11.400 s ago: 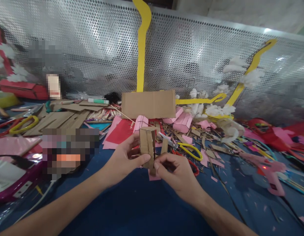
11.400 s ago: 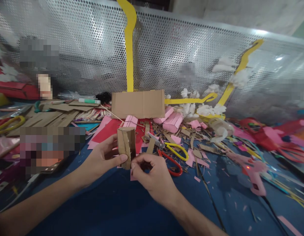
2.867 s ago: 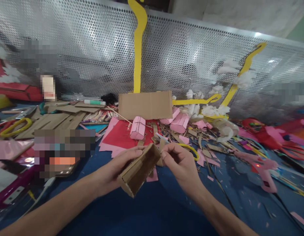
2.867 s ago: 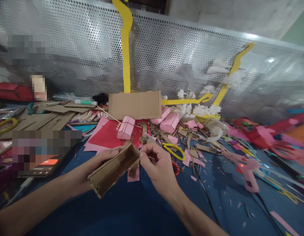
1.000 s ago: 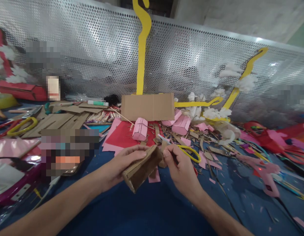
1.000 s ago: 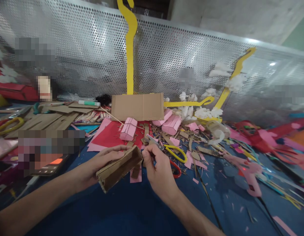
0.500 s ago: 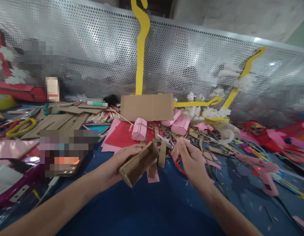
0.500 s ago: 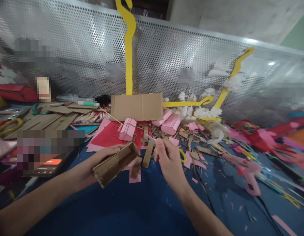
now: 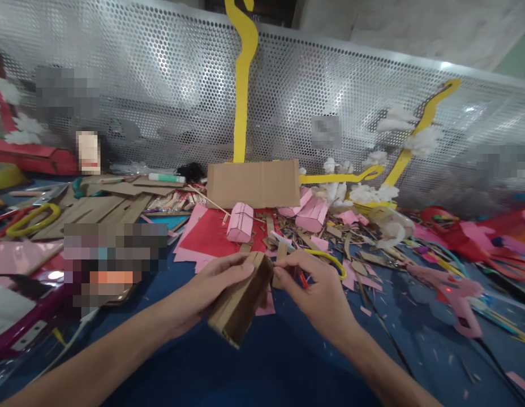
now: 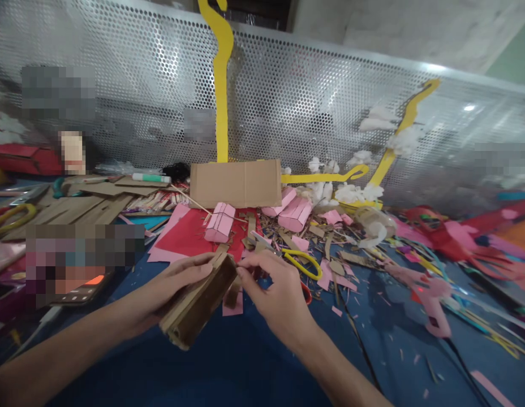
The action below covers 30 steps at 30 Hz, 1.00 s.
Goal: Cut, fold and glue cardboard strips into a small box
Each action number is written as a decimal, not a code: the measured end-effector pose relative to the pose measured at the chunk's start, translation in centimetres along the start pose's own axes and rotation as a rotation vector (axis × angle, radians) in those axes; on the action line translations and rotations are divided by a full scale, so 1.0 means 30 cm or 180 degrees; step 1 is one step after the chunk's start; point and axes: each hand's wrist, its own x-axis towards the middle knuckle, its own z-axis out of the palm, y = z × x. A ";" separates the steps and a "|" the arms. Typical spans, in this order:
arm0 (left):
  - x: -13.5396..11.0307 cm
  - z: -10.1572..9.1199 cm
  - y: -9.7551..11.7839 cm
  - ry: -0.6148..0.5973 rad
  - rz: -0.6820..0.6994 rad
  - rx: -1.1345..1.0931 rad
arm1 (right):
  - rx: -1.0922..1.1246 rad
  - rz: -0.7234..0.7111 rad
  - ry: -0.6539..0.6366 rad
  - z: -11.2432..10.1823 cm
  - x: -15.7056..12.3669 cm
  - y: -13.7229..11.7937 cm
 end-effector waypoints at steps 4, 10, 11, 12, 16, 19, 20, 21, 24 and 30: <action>-0.008 0.012 -0.005 -0.0279 0.0318 0.0381 | -0.0033 -0.0144 0.0069 0.006 -0.006 -0.008; 0.002 0.011 -0.011 -0.0203 0.0507 0.0827 | -0.0317 -0.0351 0.0007 0.015 -0.015 -0.006; 0.003 0.009 -0.012 -0.0183 0.0550 0.0884 | -0.0339 -0.0372 0.0000 0.016 -0.015 -0.005; 0.005 0.008 -0.014 -0.0168 0.0598 0.0939 | -0.0350 -0.0400 -0.0002 0.017 -0.014 -0.005; 0.008 0.001 -0.023 -0.0120 0.0707 0.1058 | -0.0329 -0.0459 -0.0004 0.018 -0.012 -0.008; 0.012 -0.001 -0.029 -0.0134 0.0747 0.1109 | -0.0297 -0.0436 -0.0008 0.017 -0.013 -0.013; 0.013 -0.002 -0.030 -0.0128 0.0761 0.1121 | -0.0290 -0.0430 -0.0007 0.017 -0.015 -0.013; 0.014 -0.002 -0.030 -0.0123 0.0765 0.1125 | -0.0284 -0.0431 -0.0001 0.016 -0.016 -0.014; 0.014 -0.002 -0.025 -0.0099 0.0729 0.1126 | -0.0241 -0.0432 -0.0013 0.015 -0.020 -0.012; 0.014 0.003 -0.020 0.0073 0.0596 0.0917 | -0.0102 -0.0296 -0.0056 0.013 -0.015 -0.022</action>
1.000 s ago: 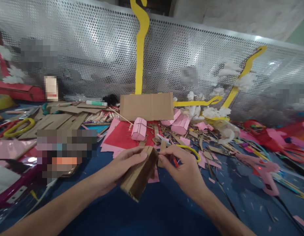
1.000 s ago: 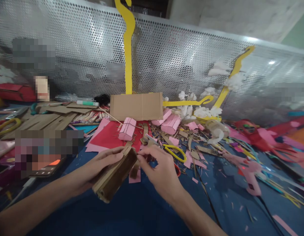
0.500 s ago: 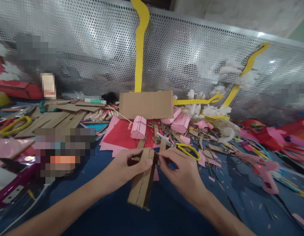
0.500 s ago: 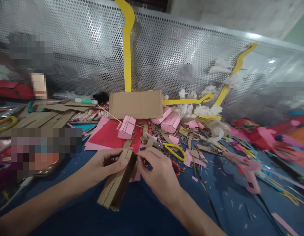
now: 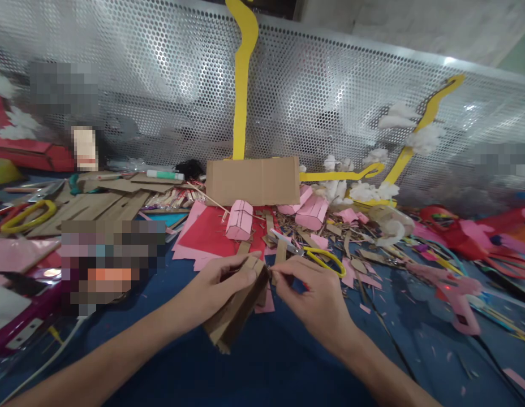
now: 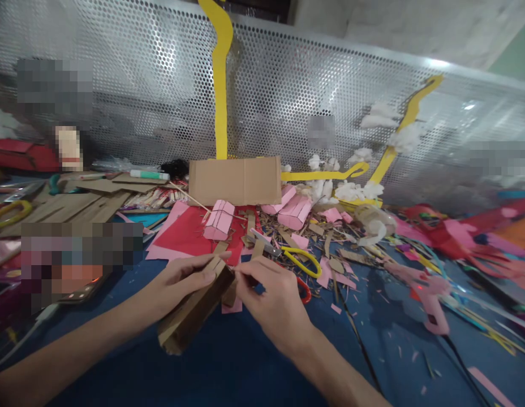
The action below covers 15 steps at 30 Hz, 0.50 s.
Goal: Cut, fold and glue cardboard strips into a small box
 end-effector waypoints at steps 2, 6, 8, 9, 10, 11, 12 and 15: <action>0.001 0.004 0.003 0.0146 -0.0193 -0.0384 | 0.0035 0.0105 0.0018 -0.001 0.003 -0.005; 0.001 0.009 0.020 0.0415 -0.0653 -0.1049 | 0.0106 0.0269 0.0238 -0.005 0.006 -0.004; 0.000 0.009 0.029 0.0419 -0.0691 -0.1234 | 0.0161 0.0373 0.0232 -0.007 0.007 0.002; 0.000 0.009 0.032 0.0395 -0.0676 -0.1313 | 0.0191 0.0435 0.0188 -0.007 0.006 0.005; -0.001 0.008 0.034 0.0379 -0.0655 -0.1377 | 0.0222 0.0498 0.0147 -0.007 0.006 0.007; -0.001 0.006 0.034 0.0378 -0.0650 -0.1438 | 0.0258 0.0545 0.0113 -0.006 0.006 0.009; -0.001 0.005 0.032 0.0414 -0.0653 -0.1497 | 0.0296 0.0581 0.0083 -0.005 0.006 0.009; 0.001 0.001 0.021 0.0543 -0.0621 -0.1653 | 0.0473 0.0613 -0.0048 0.000 0.006 0.005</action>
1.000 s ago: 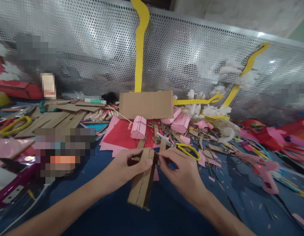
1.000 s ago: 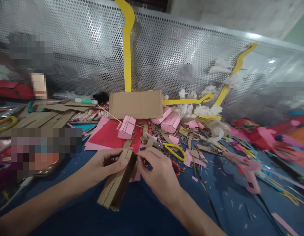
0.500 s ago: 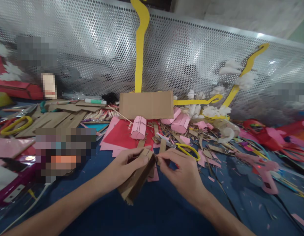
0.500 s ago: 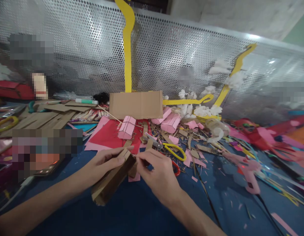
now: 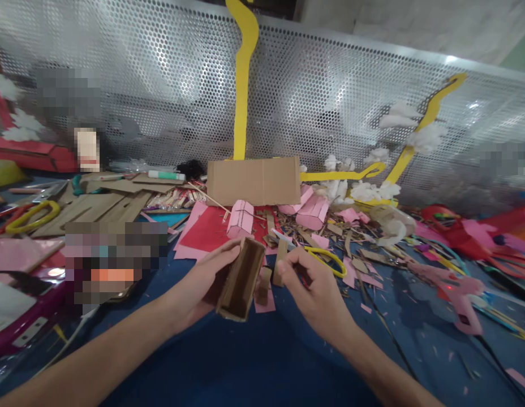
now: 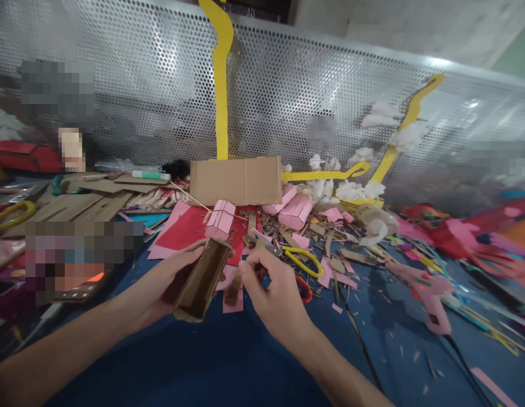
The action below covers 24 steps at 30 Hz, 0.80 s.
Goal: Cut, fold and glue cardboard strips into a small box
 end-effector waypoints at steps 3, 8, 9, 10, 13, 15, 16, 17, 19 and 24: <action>0.007 -0.004 -0.006 -0.0082 0.0063 -0.0051 | 0.0142 0.0013 -0.0248 0.005 -0.001 -0.007; 0.011 -0.004 -0.008 -0.0122 0.0174 -0.0003 | 0.0197 0.0039 -0.0514 0.009 -0.001 -0.015; 0.011 -0.004 -0.009 -0.0118 0.0185 -0.0020 | 0.0210 0.0044 -0.0535 0.008 -0.001 -0.017; 0.011 -0.004 -0.009 -0.0121 0.0198 -0.0049 | 0.0224 0.0050 -0.0546 0.008 -0.002 -0.018; 0.010 -0.002 -0.012 -0.0120 0.0246 -0.0123 | 0.0242 0.0087 -0.0563 0.006 -0.004 -0.021; 0.010 -0.003 -0.013 -0.0099 0.0283 -0.0093 | 0.0246 0.0140 -0.0613 0.004 -0.007 -0.022; 0.009 -0.003 -0.014 -0.0086 0.0308 -0.0049 | 0.0238 0.0169 -0.0643 0.003 -0.009 -0.022; 0.008 -0.005 -0.014 -0.0085 0.0329 0.0007 | 0.0229 0.0193 -0.0660 0.004 -0.010 -0.021; 0.006 -0.007 -0.014 -0.0095 0.0373 0.0118 | 0.0211 0.0226 -0.0637 0.006 -0.011 -0.018; 0.001 -0.010 -0.013 -0.0271 0.0489 0.0355 | 0.0229 0.0271 -0.0626 0.015 -0.008 -0.010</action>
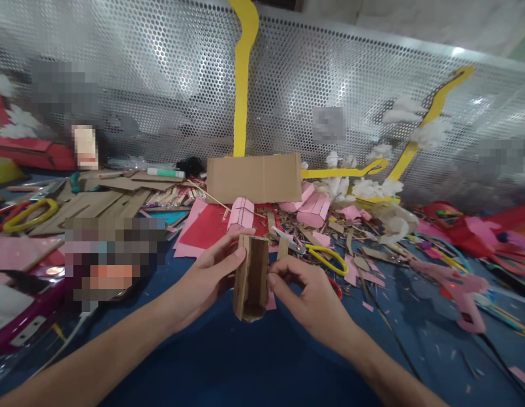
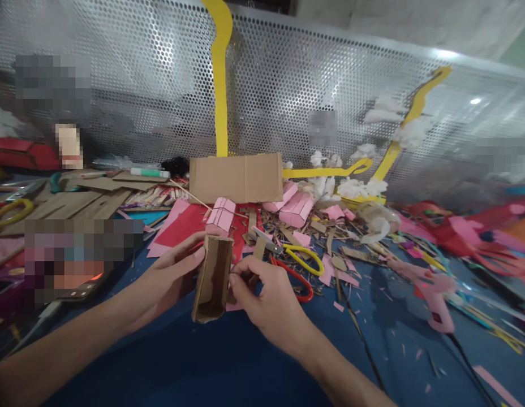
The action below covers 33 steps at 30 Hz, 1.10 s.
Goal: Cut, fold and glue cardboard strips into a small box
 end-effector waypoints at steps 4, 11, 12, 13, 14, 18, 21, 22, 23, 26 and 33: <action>-0.002 0.000 0.000 0.0023 0.0000 0.0024 | -0.0061 -0.0040 0.0000 0.000 0.000 0.001; 0.002 0.003 -0.001 0.0013 -0.0104 -0.0192 | -0.0076 -0.0127 0.0050 0.010 -0.003 -0.002; 0.003 0.004 0.000 0.0046 -0.0138 -0.0213 | -0.0077 -0.0144 0.0046 0.010 -0.003 -0.002; 0.004 0.006 0.002 0.0100 -0.0173 -0.0220 | -0.0087 -0.0167 0.0049 0.009 -0.003 -0.002; 0.004 0.007 0.005 0.0194 -0.0201 -0.0225 | -0.0104 -0.0186 0.0065 0.006 -0.002 -0.001; 0.000 0.010 0.023 0.0612 -0.0317 -0.0371 | -0.0156 -0.0278 0.0301 -0.021 0.002 -0.001; -0.001 0.012 0.029 0.0647 -0.0331 -0.0487 | -0.0085 -0.0304 0.0419 -0.033 0.003 -0.007; 0.000 0.013 0.029 0.0649 -0.0321 -0.0477 | -0.0034 -0.0296 0.0374 -0.032 0.002 -0.010; 0.000 0.015 0.028 0.0654 -0.0320 -0.0452 | 0.0026 -0.0284 0.0307 -0.029 0.001 -0.013; 0.000 0.020 0.024 0.0576 -0.0305 -0.0417 | 0.0110 -0.0230 0.0151 -0.012 -0.005 -0.020; -0.007 0.005 0.004 0.0244 -0.0226 -0.0388 | -0.0080 -0.0056 0.0030 0.001 -0.005 -0.017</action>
